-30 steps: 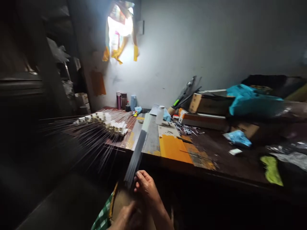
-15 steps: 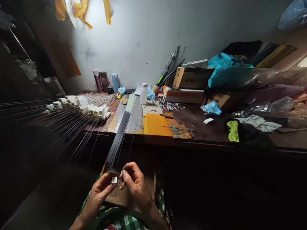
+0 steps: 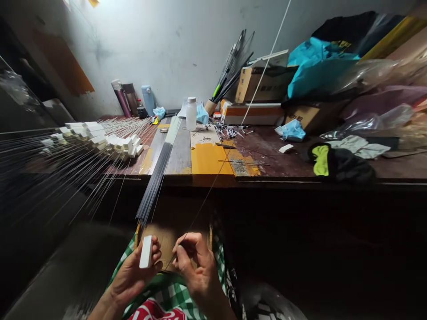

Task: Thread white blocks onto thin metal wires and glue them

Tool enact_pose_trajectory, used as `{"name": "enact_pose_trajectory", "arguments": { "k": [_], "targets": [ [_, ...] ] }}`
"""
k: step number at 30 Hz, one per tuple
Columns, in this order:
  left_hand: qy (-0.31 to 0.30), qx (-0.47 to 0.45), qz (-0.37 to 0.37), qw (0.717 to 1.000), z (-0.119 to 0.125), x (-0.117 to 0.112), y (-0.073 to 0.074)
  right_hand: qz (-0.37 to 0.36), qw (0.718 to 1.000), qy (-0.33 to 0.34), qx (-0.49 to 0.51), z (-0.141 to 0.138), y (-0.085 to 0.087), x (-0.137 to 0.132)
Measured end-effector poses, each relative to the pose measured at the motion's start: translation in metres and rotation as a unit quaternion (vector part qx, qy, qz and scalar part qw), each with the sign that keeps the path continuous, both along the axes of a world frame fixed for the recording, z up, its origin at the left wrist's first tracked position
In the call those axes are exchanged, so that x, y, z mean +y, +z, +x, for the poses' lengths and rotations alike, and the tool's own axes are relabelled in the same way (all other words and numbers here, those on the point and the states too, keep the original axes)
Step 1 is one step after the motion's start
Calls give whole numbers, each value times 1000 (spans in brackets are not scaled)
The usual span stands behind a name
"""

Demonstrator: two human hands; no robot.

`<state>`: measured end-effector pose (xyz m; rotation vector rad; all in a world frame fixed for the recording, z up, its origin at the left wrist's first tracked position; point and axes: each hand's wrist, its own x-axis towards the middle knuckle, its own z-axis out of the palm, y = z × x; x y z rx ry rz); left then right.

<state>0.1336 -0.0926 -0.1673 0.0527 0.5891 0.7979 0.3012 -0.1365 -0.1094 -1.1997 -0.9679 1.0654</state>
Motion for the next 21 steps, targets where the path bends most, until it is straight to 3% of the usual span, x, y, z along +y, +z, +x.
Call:
{"name": "enact_pose_trajectory", "arguments": {
  "k": [10, 14, 16, 19, 21],
  "targets": [
    [-24, -20, -20, 999, 10, 0, -3, 48, 997, -58, -14, 7, -9, -1],
    [-25, 80, 44, 996, 12, -4, 0, 47, 996, -68, -17, 9, -10, -3],
    [-23, 185, 150, 971, 12, -7, 3, 55, 996, -73, -19, 11, -10, -5],
    [-47, 321, 307, 895, 11, -10, 7, 76, 994, -77, -16, 13, -11, -7],
    [-66, 370, 359, 855, 10, -12, 9, 92, 993, -67, -17, 14, -13, -9]
  ]
}}
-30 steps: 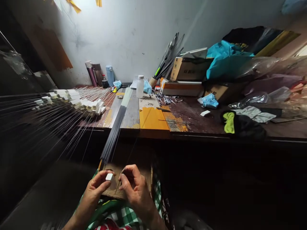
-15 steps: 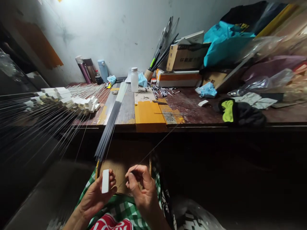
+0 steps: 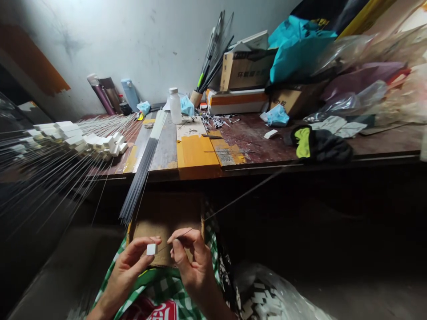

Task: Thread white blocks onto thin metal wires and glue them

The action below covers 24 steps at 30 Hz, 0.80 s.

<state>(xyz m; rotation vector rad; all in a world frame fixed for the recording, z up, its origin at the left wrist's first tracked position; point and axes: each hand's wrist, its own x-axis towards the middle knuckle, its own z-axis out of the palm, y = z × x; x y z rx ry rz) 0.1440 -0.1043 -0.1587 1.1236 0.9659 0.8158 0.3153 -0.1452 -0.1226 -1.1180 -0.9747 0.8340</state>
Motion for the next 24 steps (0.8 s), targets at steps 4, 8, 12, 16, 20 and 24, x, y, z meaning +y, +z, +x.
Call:
{"name": "enact_pose_trajectory", "arguments": {
  "k": [4, 8, 12, 16, 20, 24],
  "targets": [
    [-27, 36, 50, 998, 0, -2, -2, 20, 998, 50, -34, 3, -7, -1],
    [-36, 27, 63, 997, -1, -3, -4, 29, 996, 58, -62, 3, -12, 0],
    [-38, 19, 56, 998, -1, -2, -3, 22, 996, 64, -63, 2, -13, 1],
    [-36, 21, 53, 998, -1, -2, -3, 13, 996, 64, -61, 1, -12, 3],
    [-33, 26, 55, 998, -2, -3, -5, -6, 998, 46, -36, -3, -9, 5],
    [-33, 31, 52, 998, -2, -3, -4, -36, 999, 13, 1, -8, -6, 7]
  ]
}}
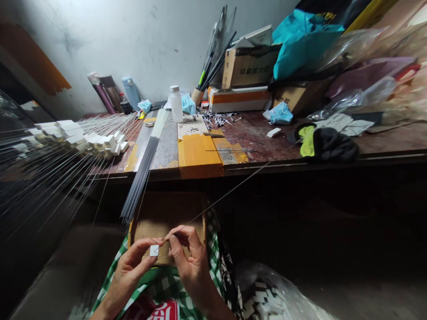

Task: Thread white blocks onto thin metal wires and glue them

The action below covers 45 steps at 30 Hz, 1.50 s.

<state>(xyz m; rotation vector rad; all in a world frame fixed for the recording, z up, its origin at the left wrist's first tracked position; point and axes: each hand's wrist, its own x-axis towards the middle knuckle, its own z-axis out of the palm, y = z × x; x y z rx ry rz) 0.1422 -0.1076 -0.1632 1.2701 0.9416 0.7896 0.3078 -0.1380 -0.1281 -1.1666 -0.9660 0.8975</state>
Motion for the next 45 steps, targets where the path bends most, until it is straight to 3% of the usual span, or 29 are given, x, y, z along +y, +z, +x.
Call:
{"name": "enact_pose_trajectory", "arguments": {
  "k": [10, 19, 28, 36, 41, 45],
  "targets": [
    [-1, 19, -7, 1000, 2, 1, 2, -35, 999, 25, 27, 6, -13, 6],
    [-8, 40, 6, 999, 0, -1, -12, -46, 998, 39, 22, 9, -16, 9],
    [14, 136, 50, 989, 5, -2, 1, -26, 980, 125, -152, 22, -6, 5],
    [11, 119, 43, 992, 7, -2, 5, -52, 968, 182, -164, 15, -9, 10],
    [8, 96, 50, 994, 11, 3, 7, -45, 982, 133, -123, 10, -15, 12],
    [42, 91, 82, 992, 11, 3, -3, -19, 989, 109, -102, 7, -21, 13]
  ]
}}
